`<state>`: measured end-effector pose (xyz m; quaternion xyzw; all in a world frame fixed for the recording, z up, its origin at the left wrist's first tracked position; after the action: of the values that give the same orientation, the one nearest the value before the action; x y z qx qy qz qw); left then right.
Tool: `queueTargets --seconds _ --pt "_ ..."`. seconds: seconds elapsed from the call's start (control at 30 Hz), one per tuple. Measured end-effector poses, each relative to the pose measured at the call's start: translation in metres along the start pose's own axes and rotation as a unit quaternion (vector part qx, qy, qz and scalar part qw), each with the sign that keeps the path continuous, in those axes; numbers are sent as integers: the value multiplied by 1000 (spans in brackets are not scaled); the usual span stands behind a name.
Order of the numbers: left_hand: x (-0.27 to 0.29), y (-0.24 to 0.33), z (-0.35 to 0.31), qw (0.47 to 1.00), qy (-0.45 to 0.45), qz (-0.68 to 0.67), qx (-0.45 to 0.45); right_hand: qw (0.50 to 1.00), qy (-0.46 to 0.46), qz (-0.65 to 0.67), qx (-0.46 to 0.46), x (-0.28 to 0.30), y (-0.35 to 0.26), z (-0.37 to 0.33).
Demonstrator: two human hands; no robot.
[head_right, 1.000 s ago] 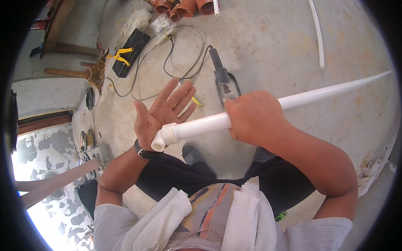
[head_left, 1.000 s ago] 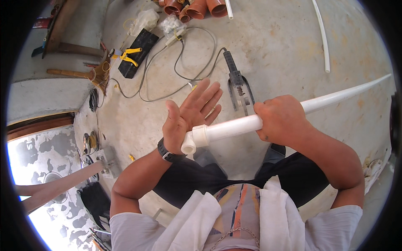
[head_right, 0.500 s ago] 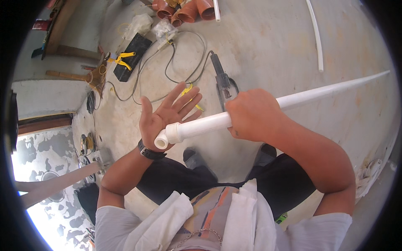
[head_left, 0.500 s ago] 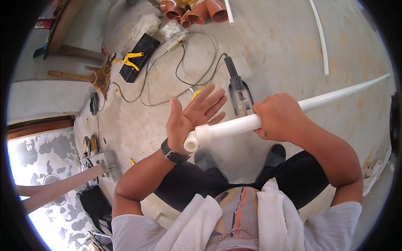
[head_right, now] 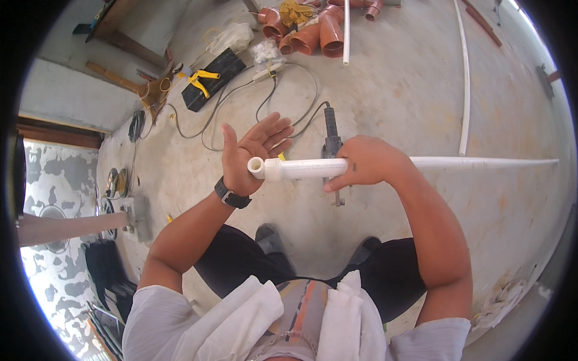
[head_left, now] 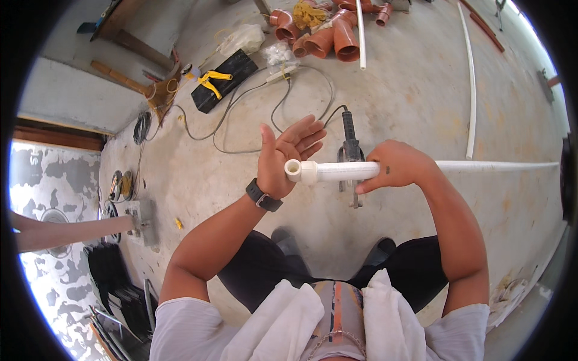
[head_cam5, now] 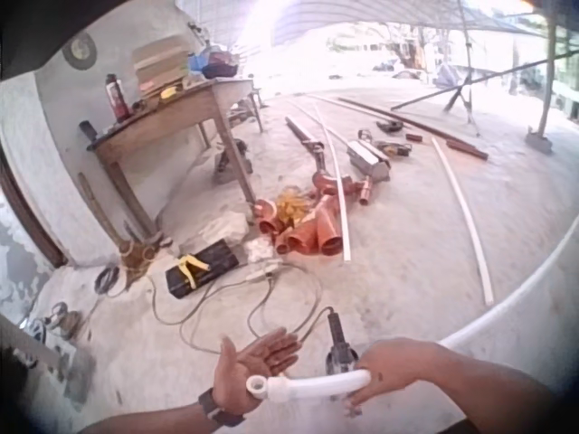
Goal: The person assembles white PVC pipes and fittings. They use a pipe cutter to trim a pipe, a deburring tool to smooth the edges, and a heat gun to soften the plastic for joining. The person connects the pipe to a T-fitting and then to an elbow fitting.
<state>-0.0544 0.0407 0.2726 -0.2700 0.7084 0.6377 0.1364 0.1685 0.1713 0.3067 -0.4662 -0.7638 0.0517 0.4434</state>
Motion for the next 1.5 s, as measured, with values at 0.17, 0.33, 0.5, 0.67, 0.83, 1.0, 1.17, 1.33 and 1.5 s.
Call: queueTargets --seconds 0.17,0.33,0.5,0.67,0.83,1.0,1.17,1.33,1.5 --pt "0 1 7 995 22 -83 43 989 147 1 -13 -6 1 -3" --pt "2 12 14 999 39 -20 18 986 156 -61 -7 -4 -6 -7" --pt "-12 10 4 999 5 31 -10 985 142 -93 -15 -7 -19 -19" --pt "-14 3 -6 998 30 49 21 981 161 -110 -19 -28 -11 -13" --pt "-17 -4 -14 995 71 66 30 981 164 -103 -22 -32 -13 -15" --pt "-18 -6 -16 998 53 25 7 981 162 -107 -28 -33 -15 -15" --pt "-20 -5 -16 999 40 16 7 981 170 -93 -31 -32 -17 -18" --pt "-20 -4 -16 999 23 25 10 978 173 -109 -33 -34 -14 -15" --pt "-21 -7 -17 998 37 47 8 978 180 -104 -30 -37 -15 -18"
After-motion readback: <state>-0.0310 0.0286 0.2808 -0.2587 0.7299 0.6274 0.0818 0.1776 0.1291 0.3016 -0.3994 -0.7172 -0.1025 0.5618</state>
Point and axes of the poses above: each hand's wrist, its own z-axis towards the middle knuckle, its own x-axis out of the back of the hand, y = z × x, the point moved 2 cm from there along z, towards the middle knuckle, and after that the axes turned 4 degrees about -x, right-handed, at the moved point
